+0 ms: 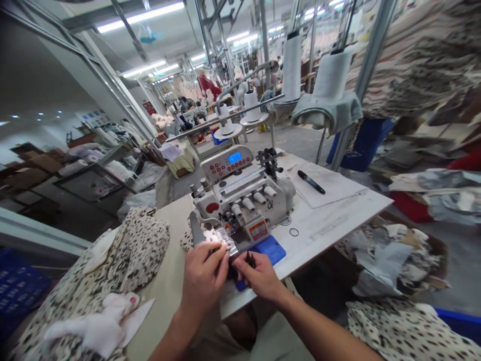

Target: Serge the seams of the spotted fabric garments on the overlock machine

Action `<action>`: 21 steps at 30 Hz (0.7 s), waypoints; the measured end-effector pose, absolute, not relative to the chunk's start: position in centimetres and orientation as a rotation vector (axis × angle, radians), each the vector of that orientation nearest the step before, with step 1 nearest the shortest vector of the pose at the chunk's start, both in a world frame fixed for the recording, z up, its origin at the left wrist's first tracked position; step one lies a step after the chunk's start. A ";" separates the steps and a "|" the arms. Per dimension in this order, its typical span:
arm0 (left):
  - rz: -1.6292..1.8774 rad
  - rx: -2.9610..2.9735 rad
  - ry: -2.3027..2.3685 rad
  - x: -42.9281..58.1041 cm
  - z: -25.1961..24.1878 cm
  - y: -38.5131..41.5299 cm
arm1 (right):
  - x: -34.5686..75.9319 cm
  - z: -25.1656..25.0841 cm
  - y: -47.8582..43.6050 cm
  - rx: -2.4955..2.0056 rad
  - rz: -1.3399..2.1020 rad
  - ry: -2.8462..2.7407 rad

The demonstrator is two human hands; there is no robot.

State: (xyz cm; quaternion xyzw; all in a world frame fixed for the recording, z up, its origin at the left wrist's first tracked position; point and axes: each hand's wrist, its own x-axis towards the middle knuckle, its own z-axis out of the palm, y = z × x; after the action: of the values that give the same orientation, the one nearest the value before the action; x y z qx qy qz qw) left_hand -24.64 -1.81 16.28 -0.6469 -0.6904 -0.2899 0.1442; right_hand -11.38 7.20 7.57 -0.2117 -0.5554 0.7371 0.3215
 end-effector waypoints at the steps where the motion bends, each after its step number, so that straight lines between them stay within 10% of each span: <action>1: -0.834 -1.857 -2.010 -25.0 16.4 -1.6 | -11.4 7.6 7.2 -0.557 1.949 -1.447; 21: -0.494 -1.725 -2.305 -28.7 18.2 -1.5 | -11.1 7.1 6.7 -0.588 1.847 -1.548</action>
State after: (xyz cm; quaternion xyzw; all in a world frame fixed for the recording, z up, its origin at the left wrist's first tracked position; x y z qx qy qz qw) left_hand -28.73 -1.47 18.20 -0.5869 -0.7843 -0.1682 0.1099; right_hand -11.07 6.71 7.08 -0.2243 -0.5903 0.7043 0.3242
